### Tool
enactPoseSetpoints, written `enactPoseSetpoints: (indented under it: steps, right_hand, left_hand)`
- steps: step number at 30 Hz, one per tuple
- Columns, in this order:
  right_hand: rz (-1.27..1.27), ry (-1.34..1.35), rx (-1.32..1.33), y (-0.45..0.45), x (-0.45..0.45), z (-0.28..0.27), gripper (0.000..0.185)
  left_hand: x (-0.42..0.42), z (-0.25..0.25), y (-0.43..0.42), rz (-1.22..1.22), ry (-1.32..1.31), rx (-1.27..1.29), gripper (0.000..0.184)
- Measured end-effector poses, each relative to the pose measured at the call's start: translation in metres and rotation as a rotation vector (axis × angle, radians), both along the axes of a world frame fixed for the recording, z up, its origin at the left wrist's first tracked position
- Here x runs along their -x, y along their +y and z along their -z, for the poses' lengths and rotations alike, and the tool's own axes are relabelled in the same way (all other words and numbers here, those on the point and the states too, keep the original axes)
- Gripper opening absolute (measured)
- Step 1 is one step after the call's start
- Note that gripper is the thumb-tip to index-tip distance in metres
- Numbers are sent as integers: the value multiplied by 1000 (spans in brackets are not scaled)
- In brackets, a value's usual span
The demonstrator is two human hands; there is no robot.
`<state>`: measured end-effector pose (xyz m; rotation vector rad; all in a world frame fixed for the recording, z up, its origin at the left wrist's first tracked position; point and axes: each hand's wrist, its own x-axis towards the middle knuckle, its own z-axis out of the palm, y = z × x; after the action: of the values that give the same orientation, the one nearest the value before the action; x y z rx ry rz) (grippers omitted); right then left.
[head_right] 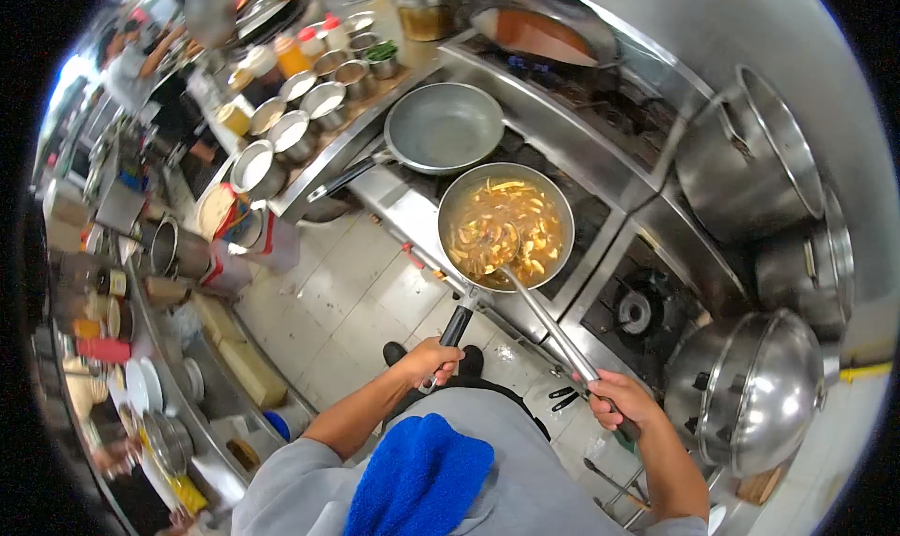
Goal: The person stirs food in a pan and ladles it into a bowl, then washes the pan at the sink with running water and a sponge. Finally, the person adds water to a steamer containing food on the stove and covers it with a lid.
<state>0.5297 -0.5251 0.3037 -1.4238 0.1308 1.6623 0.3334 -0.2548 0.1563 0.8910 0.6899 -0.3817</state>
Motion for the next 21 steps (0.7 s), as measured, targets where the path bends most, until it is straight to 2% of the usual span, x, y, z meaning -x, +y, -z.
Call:
enactPoseSetpoints:
  steps: [1,9,12,13,14,16,18,21]
  right_hand:
    - [-35,-7,-5,7,1,-2,34]
    - [-405,-51,-14,110,21,-11,34]
    - [-582,33,-122,168,32,7,34]
    - [-660,33,-113,195,43,11,35]
    - [-688,23,-100,188,60,-9,36]
    - [-770,32,-85,245,92,-12,35]
    - [-843,152,-82,286,119,-7,35]
    - [-931,184,-81,319,178,-25,35]
  left_hand:
    - [13,10,-1,-35,-15,16,35]
    - [126,-16,0,-399,-50,3,37]
    - [172,3,0,-658,-110,44,24]
    - [187,-6,2,-750,-100,17,24]
    - [203,-32,-18,-791,-94,-2,23]
    - [232,-25,-3,-917,-99,-7,22]
    - [260,-26,6,-992,-107,-9,22]
    - [309,-46,1,-1137,-32,-75,24]
